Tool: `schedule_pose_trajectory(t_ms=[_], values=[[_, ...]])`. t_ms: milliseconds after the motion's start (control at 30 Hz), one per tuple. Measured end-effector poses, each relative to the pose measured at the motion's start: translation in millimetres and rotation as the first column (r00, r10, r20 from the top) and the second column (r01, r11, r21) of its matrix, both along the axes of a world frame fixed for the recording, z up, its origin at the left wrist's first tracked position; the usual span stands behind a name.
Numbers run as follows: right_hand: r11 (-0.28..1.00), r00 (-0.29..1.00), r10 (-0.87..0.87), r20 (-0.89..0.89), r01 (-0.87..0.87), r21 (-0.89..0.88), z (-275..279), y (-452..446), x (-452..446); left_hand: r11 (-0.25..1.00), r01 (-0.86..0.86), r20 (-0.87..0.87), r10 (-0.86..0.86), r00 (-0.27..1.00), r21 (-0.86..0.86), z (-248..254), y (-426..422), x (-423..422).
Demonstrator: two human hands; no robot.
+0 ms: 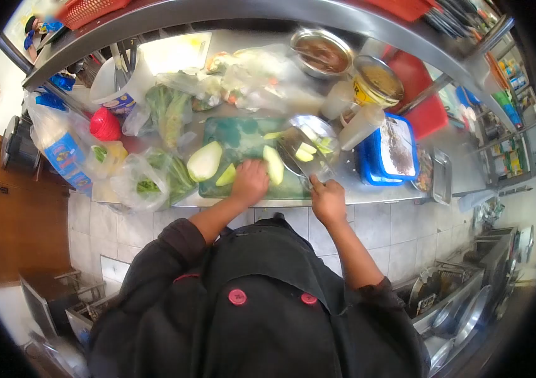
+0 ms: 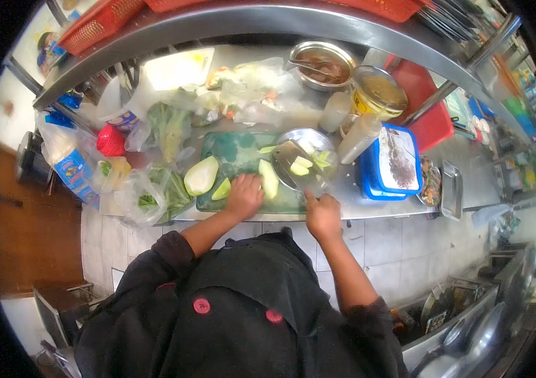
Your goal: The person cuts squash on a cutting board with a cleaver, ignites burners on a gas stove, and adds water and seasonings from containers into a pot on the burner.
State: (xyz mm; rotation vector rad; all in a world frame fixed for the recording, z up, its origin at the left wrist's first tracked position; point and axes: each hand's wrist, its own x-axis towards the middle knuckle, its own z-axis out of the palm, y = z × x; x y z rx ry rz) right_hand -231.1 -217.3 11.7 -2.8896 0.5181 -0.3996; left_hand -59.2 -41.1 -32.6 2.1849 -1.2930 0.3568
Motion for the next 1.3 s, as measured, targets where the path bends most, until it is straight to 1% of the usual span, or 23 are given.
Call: schedule_pose_trajectory(t_ms=[133, 200, 233, 300, 333, 400, 433, 500, 533, 600, 633, 700, 800, 833, 900, 967, 1033, 1100, 1133, 1200, 1233, 1267, 1300], values=[[0.999, 1.000, -0.010, 0.020, 0.009, 0.034, -3, 2, 12, 0.996, 0.079, 0.051, -0.081, 0.995, 0.040, -12, 0, 4], [0.995, 0.990, -0.051, -0.135, 0.062, 0.084, 3, 1, 23, 0.992, 0.125, 0.076, -0.125, 0.989, 0.007, -11, 1, 7], [0.995, 0.989, -0.048, -0.136, 0.060, 0.085, 10, 0, 32, 0.992, 0.123, 0.075, -0.124, 0.990, 0.008, -9, 2, 8], [0.987, 0.995, -0.082, 0.059, 0.073, 0.145, 21, -5, 55, 0.992, 0.113, -0.020, -0.115, 0.993, -0.061, -7, 2, 8], [0.986, 0.995, -0.086, 0.058, 0.077, 0.146, 21, -11, 68, 0.991, 0.117, -0.021, -0.119, 0.993, -0.061, -8, 3, 7], [0.998, 0.998, 0.039, 0.050, -0.041, 0.038, 21, -22, 94, 0.991, 0.071, -0.141, -0.086, 0.986, -0.111, -6, 5, 10], [0.998, 0.998, 0.044, 0.055, -0.046, 0.034, 20, -24, 102, 0.991, 0.067, -0.136, -0.082, 0.987, -0.114, -4, 8, 10], [0.990, 0.975, 0.039, -0.217, -0.009, 0.139, 20, -30, 116, 0.984, -0.006, -0.272, -0.044, 0.961, -0.179, 2, 14, 8], [0.991, 0.974, 0.051, -0.219, -0.021, 0.134, 16, -33, 119, 0.983, -0.019, -0.274, -0.033, 0.961, -0.183, 7, 16, 9], [0.985, 0.991, 0.090, -0.094, -0.075, 0.153, 10, -37, 119, 0.974, -0.134, -0.477, 0.031, 0.878, -0.183, 13, 19, 7], [0.985, 0.989, 0.104, -0.101, -0.088, 0.149, 10, -40, 123, 0.971, -0.149, -0.483, 0.042, 0.874, -0.186, 14, 19, 9], [0.954, 0.967, 0.091, -0.236, -0.017, 0.298, 8, -45, 130, 0.940, -0.192, -0.568, -0.002, 0.823, -0.281, 16, 19, 12], [0.962, 0.977, 0.139, -0.160, -0.095, 0.257, -5, -46, 131, 0.916, -0.266, -0.652, 0.007, 0.758, -0.300, 26, 14, 19], [0.961, 0.978, 0.148, -0.149, -0.108, 0.253, 0, -46, 133, 0.913, -0.272, -0.643, 0.013, 0.766, -0.306, 29, 8, 24], [0.961, 0.978, 0.048, -0.204, 0.010, 0.275, 2, -40, 133, 0.924, -0.338, -0.731, 0.105, 0.674, -0.179, 36, 5, 29], [0.964, 0.972, 0.101, -0.213, -0.043, 0.261, 1, -46, 130, 0.937, -0.334, -0.744, 0.151, 0.651, -0.103, 45, 0, 36], [0.942, 0.949, 0.178, -0.260, -0.088, 0.324, 31, -42, 124, 0.949, -0.313, -0.758, 0.185, 0.625, -0.027, 51, -12, 44], [0.925, 0.960, 0.161, -0.231, -0.065, 0.374, 22, -47, 123, 0.992, -0.109, -0.683, 0.120, 0.720, 0.059, 54, -27, 53], [0.908, 0.966, 0.151, -0.208, -0.052, 0.415, 17, -50, 122, 0.992, -0.112, -0.680, 0.127, 0.722, 0.067, 53, -36, 53], [0.896, 0.960, 0.207, -0.189, -0.108, 0.431, 4, -57, 121, 0.973, 0.075, -0.461, 0.034, 0.887, 0.217, 51, -60, 48], [0.886, 0.953, 0.253, -0.167, -0.159, 0.436, 4, -58, 122, 0.973, 0.058, -0.452, 0.050, 0.890, 0.222, 53, -71, 48], [0.871, 0.960, 0.268, -0.075, -0.209, 0.444, 4, -59, 120, 0.939, 0.099, -0.442, 0.060, 0.895, 0.329, 54, -82, 48], [0.867, 0.959, 0.274, -0.067, -0.217, 0.448, 10, -60, 120, 0.890, 0.143, -0.433, 0.066, 0.899, 0.433, 52, -91, 47]])
